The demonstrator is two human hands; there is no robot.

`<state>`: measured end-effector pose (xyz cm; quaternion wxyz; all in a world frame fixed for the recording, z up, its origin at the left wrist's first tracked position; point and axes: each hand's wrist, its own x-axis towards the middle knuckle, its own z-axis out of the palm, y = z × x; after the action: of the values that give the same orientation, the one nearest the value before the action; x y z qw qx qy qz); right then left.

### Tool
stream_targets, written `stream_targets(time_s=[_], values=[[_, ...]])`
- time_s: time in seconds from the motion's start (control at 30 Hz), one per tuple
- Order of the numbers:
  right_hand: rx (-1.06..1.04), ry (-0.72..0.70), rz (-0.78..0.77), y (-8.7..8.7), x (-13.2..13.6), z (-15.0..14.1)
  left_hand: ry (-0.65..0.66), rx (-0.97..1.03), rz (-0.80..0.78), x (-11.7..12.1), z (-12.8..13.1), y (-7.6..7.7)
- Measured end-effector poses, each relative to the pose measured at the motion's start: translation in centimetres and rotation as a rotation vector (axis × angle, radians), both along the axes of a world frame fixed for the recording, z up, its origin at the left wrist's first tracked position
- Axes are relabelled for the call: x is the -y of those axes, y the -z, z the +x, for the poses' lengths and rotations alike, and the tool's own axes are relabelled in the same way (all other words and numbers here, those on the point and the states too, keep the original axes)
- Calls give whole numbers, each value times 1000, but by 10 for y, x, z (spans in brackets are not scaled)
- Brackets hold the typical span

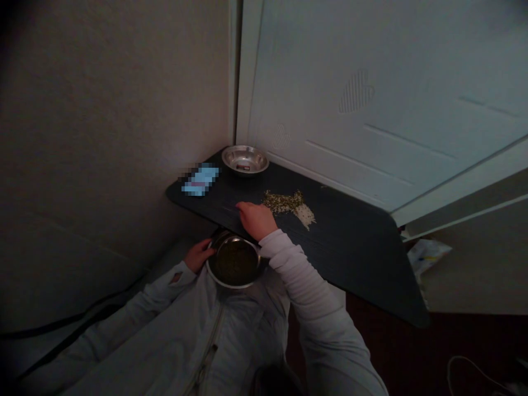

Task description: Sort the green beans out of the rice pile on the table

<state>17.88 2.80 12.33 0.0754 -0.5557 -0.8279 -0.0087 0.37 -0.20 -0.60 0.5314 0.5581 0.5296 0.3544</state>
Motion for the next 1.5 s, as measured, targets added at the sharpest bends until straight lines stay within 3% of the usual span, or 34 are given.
stream_targets(time_s=[0.17, 0.4, 0.5, 0.6, 0.8, 0.93, 1.07, 1.27, 1.5], values=[[31, -65, -46, -4, 8, 5, -64, 1, -23, 0, -2, 1], [42, -40, 6, -4, 9, 5, -196, -18, -36, -2, -10, 5], [-2, -19, 38, -4, 7, 2, -323, -83, -61, -1, -18, 2], [-118, 18, 33, -7, 3, 8, -349, -88, -78, 1, -25, 0], [-576, 213, -120, -8, 14, 70, -282, -65, -52, 4, -21, 0], [-786, 404, -271, 5, 52, 122, -198, -38, -38, 7, -10, -4], [-895, 556, -343, 22, 89, 145, -107, -21, -48, 9, 2, -7], [-818, 571, -345, 27, 101, 123, 13, -117, 23, 11, 18, -3], [-868, 367, -456, 24, 92, 89, -114, -77, -9, 6, 16, -3]])
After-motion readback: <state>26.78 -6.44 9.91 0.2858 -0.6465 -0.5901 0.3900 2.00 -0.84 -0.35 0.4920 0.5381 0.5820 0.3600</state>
